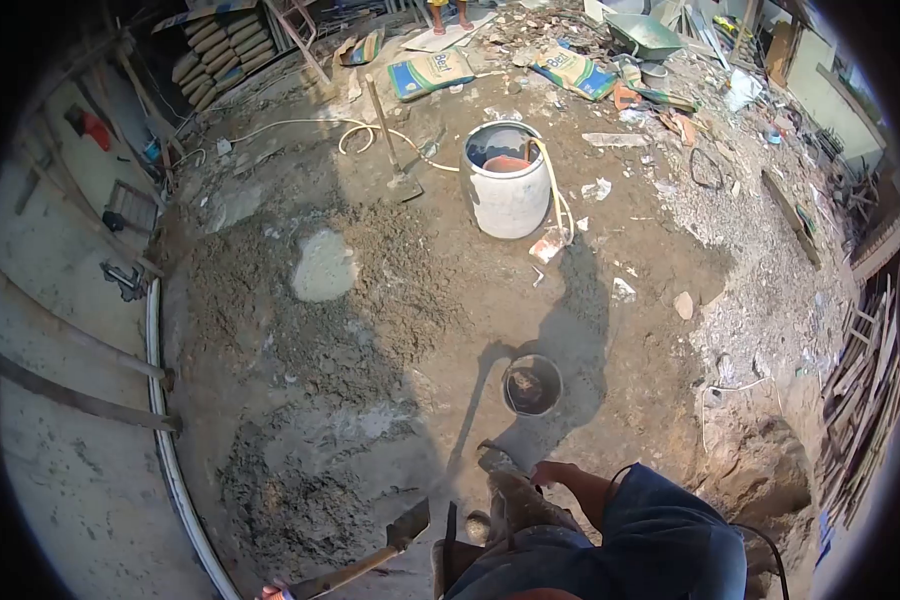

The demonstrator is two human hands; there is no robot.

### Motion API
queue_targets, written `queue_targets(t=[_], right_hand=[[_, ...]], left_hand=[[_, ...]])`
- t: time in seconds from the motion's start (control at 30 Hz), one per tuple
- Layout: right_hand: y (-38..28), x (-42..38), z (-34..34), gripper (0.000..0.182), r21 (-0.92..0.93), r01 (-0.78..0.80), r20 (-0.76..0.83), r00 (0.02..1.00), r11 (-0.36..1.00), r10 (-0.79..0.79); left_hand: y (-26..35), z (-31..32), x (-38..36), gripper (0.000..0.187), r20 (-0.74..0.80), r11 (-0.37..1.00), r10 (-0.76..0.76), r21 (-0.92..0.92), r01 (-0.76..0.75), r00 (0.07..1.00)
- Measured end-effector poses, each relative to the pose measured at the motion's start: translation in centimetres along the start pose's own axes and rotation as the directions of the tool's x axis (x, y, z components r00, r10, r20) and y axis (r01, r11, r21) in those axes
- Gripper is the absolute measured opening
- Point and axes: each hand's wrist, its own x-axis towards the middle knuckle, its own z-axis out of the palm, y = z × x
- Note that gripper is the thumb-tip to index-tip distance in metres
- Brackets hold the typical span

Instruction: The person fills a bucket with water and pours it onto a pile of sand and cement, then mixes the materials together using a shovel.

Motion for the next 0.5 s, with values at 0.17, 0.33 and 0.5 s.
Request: queue_targets(t=[0.17, 0.33, 0.5], right_hand=[[-5.5, -6.2, 5.1, 0.044, -0.024, 0.242, -0.255, 0.937, 0.970, -0.240], [-10.3, -10.3, 9.2, 0.035, -0.102, 0.311, -0.401, 0.856, 0.945, -0.325], [-12.5, -14.2, 8.6, 0.031, 0.283, 0.421, -0.230, 0.902, 0.862, -0.365]], left_hand=[[-3.9, 0.3, -2.8, 0.050, 0.249, 0.910, -0.310, -0.203, 0.363, 0.918], [-7.7, 2.9, -5.1, 0.072, 0.084, 0.700, -0.635, -0.359, 0.618, 0.768], [-12.2, 6.8, -8.8, 0.058, 0.346, 0.645, -0.697, -0.080, 0.760, 0.628]])
